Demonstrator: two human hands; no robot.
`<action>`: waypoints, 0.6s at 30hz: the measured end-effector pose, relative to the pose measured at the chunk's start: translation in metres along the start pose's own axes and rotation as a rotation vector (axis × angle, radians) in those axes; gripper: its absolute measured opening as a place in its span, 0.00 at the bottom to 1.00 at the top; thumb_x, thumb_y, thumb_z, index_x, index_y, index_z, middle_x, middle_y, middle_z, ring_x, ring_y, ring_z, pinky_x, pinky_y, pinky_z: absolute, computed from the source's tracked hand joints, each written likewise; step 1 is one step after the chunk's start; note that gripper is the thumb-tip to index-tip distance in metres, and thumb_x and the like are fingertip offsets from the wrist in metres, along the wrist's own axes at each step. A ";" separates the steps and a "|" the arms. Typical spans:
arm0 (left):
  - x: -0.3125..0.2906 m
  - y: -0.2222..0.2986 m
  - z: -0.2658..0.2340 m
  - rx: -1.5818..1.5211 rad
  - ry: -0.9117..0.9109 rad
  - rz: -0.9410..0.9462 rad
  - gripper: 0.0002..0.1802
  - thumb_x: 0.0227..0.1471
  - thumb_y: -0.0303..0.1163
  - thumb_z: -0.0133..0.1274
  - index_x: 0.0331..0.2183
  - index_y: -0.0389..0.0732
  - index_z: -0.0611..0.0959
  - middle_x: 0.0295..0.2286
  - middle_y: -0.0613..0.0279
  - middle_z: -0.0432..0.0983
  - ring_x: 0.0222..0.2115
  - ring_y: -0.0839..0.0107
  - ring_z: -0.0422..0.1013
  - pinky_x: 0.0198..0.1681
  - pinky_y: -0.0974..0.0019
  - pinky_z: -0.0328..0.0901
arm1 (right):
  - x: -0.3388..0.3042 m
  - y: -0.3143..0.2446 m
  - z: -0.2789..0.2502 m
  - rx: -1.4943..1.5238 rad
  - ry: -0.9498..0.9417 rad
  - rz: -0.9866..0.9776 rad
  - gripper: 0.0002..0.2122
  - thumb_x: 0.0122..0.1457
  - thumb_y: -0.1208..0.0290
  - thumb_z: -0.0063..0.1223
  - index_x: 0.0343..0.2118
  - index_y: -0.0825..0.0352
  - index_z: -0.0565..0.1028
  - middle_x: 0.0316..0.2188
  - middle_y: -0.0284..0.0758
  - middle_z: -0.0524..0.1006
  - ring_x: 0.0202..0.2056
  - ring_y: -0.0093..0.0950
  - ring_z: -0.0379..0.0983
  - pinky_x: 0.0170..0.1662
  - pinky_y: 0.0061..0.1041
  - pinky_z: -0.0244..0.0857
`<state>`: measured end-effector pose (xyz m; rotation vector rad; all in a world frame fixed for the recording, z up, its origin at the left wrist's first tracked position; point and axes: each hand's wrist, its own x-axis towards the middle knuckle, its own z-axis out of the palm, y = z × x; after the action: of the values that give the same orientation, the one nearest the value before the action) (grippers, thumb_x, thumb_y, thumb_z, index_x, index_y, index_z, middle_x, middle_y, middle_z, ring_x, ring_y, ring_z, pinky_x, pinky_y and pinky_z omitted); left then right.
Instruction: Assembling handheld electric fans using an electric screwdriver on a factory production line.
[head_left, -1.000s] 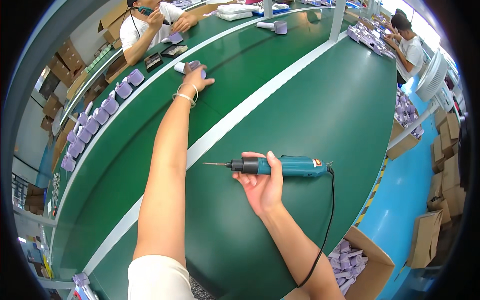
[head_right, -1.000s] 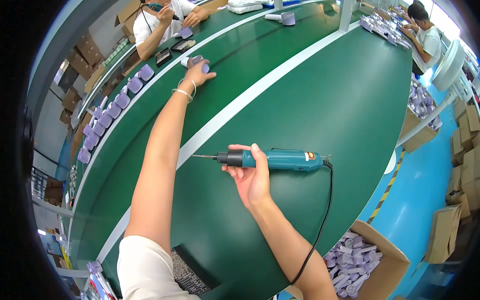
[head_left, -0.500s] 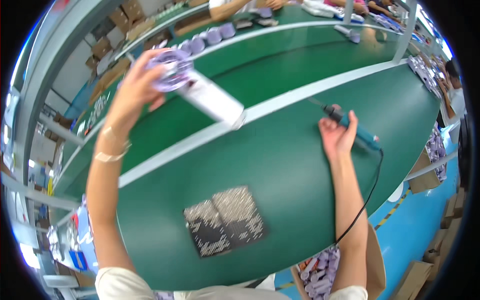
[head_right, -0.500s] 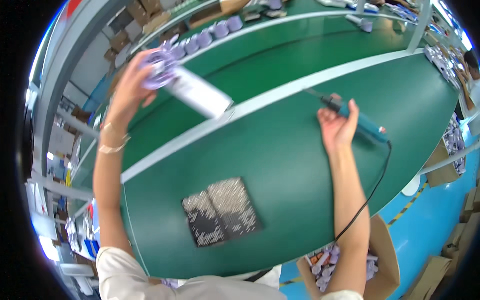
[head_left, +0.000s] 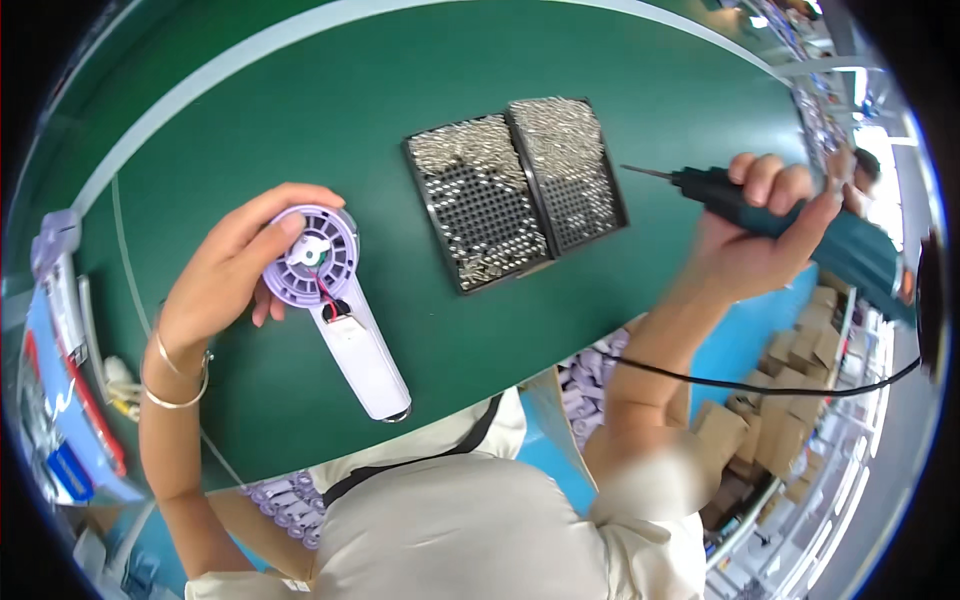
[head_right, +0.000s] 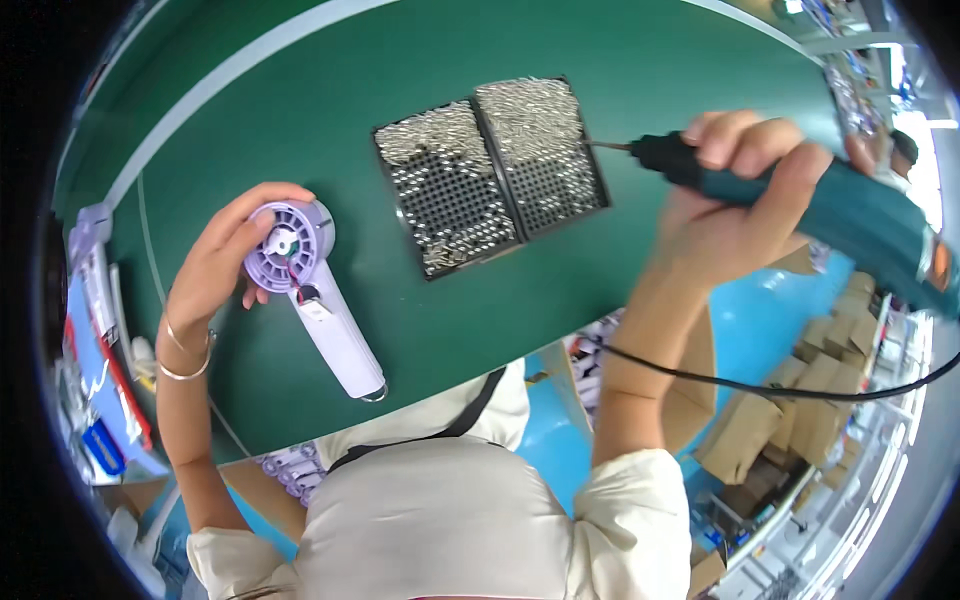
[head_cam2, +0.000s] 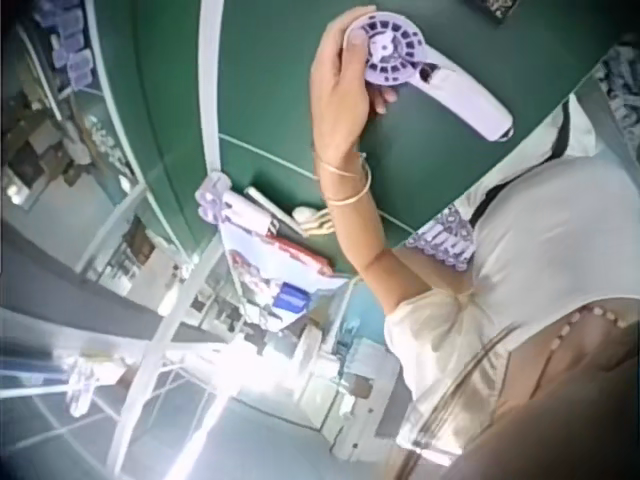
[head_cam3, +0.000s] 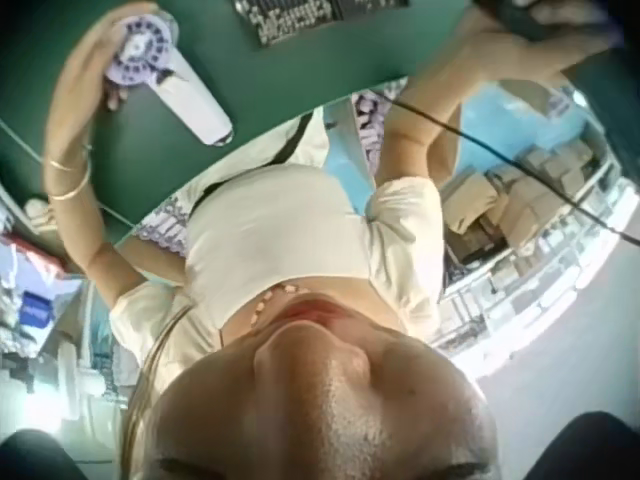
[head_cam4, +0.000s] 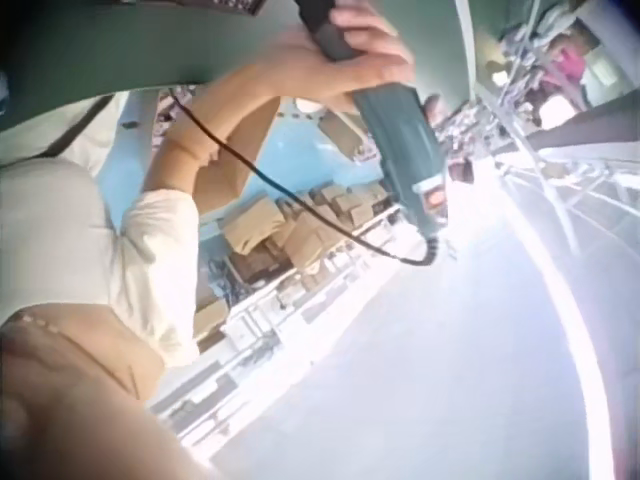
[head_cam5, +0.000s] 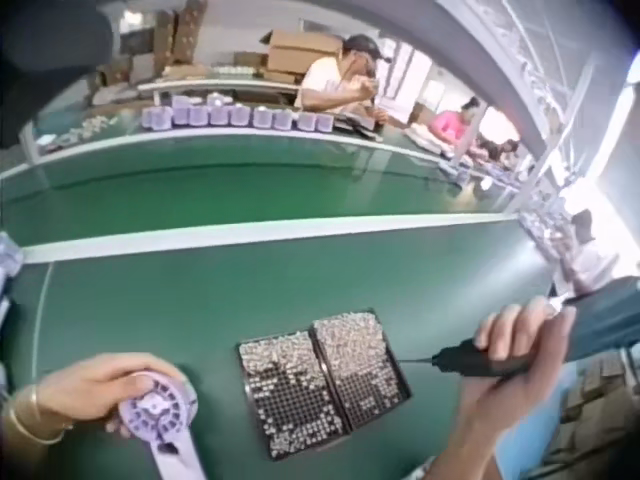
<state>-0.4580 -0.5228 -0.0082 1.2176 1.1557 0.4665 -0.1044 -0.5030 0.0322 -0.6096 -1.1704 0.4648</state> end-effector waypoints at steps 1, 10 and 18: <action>0.003 -0.002 0.010 -0.039 0.028 0.004 0.16 0.63 0.36 0.38 0.46 0.42 0.77 0.29 0.66 0.74 0.14 0.85 0.66 0.12 0.83 0.58 | -0.009 -0.006 0.003 0.005 -0.032 -0.006 0.09 0.67 0.59 0.38 0.46 0.50 0.67 0.19 0.27 0.60 0.19 0.22 0.58 0.28 0.27 0.57; 0.026 -0.039 0.042 0.340 0.333 0.701 0.55 0.27 0.48 0.73 0.54 0.35 0.66 0.50 0.50 0.66 0.48 0.58 0.67 0.53 0.60 0.62 | -0.016 0.019 0.013 -0.083 0.034 0.063 0.13 0.59 0.76 0.47 0.46 0.63 0.61 0.12 0.31 0.61 0.09 0.21 0.58 0.14 0.25 0.58; 0.034 -0.045 0.054 0.106 0.187 0.669 0.54 0.25 0.38 0.75 0.53 0.35 0.63 0.50 0.48 0.66 0.49 0.62 0.66 0.54 0.63 0.63 | -0.014 0.034 0.010 -0.059 0.043 0.115 0.14 0.57 0.75 0.49 0.45 0.63 0.62 0.12 0.32 0.61 0.08 0.23 0.58 0.12 0.27 0.57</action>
<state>-0.4095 -0.5370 -0.0685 1.6787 0.9115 1.0475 -0.1195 -0.4840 0.0024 -0.7367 -1.1151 0.5136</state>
